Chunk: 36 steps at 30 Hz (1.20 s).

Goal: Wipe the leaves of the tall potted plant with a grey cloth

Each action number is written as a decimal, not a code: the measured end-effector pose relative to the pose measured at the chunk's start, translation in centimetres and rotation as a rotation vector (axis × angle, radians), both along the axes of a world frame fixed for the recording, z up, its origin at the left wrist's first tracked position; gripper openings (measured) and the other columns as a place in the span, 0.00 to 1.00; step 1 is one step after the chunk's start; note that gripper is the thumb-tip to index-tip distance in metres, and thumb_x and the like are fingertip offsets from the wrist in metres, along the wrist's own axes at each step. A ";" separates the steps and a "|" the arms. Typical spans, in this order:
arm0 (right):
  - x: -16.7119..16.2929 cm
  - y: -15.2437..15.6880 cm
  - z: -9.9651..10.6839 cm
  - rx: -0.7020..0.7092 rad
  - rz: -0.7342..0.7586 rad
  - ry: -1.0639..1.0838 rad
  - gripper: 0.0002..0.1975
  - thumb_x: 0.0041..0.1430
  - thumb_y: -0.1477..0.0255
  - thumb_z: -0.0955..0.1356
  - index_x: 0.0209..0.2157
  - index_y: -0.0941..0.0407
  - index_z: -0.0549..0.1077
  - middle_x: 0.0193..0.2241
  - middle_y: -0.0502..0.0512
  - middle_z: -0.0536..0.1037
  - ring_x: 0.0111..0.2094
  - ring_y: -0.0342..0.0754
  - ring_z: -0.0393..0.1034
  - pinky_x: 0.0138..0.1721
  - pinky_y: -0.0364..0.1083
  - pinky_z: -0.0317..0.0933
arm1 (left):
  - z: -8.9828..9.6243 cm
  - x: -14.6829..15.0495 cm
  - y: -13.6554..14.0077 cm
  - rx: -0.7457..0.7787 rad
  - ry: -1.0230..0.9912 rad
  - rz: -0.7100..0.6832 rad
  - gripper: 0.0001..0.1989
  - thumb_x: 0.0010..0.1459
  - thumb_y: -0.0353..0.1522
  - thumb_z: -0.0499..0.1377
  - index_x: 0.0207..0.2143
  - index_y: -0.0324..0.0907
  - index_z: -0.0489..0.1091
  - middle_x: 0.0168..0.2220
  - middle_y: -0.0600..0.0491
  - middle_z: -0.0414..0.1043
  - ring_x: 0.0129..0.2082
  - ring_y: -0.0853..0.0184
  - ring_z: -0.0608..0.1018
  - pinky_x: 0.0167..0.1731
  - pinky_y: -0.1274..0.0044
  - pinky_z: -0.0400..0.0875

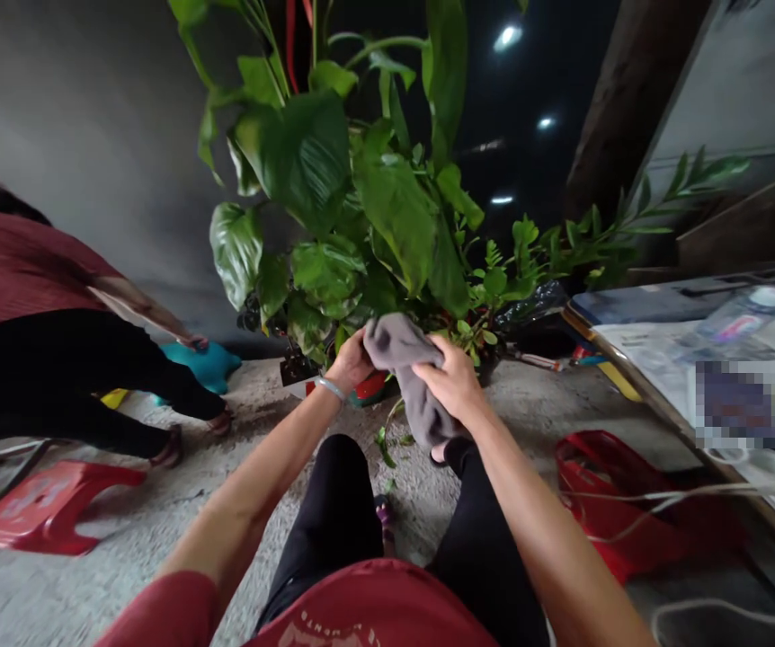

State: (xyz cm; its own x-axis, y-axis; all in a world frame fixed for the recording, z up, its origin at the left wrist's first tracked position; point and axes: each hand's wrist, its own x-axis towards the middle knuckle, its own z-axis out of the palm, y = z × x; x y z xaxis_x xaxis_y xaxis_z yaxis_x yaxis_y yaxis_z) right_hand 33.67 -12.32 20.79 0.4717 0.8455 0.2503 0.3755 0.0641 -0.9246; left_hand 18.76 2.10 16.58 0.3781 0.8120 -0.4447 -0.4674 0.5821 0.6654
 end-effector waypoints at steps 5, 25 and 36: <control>2.6 1.4 4.2 0.162 -0.267 -0.110 0.29 0.49 0.68 0.73 0.54 0.58 0.78 0.47 0.62 0.85 0.49 0.62 0.80 0.56 0.61 0.72 | -1.1 -0.7 0.5 -0.028 -0.031 -0.014 0.11 0.68 0.34 0.59 0.42 0.37 0.80 0.37 0.45 0.85 0.40 0.61 0.86 0.51 0.71 0.78; -1.7 3.1 2.7 -0.008 -0.020 -0.189 0.26 0.46 0.75 0.72 0.50 0.59 0.81 0.50 0.68 0.85 0.54 0.67 0.79 0.61 0.62 0.68 | -1.5 0.1 0.2 0.002 -0.028 -0.019 0.17 0.70 0.36 0.56 0.51 0.36 0.79 0.38 0.46 0.85 0.42 0.59 0.85 0.56 0.67 0.77; 8.7 4.0 7.7 0.200 -0.590 -0.052 0.29 0.51 0.74 0.73 0.58 0.57 0.75 0.55 0.63 0.82 0.56 0.57 0.77 0.59 0.55 0.68 | -0.1 0.0 0.1 -0.014 -0.075 0.050 0.14 0.70 0.33 0.57 0.49 0.35 0.79 0.42 0.43 0.86 0.47 0.58 0.86 0.56 0.67 0.78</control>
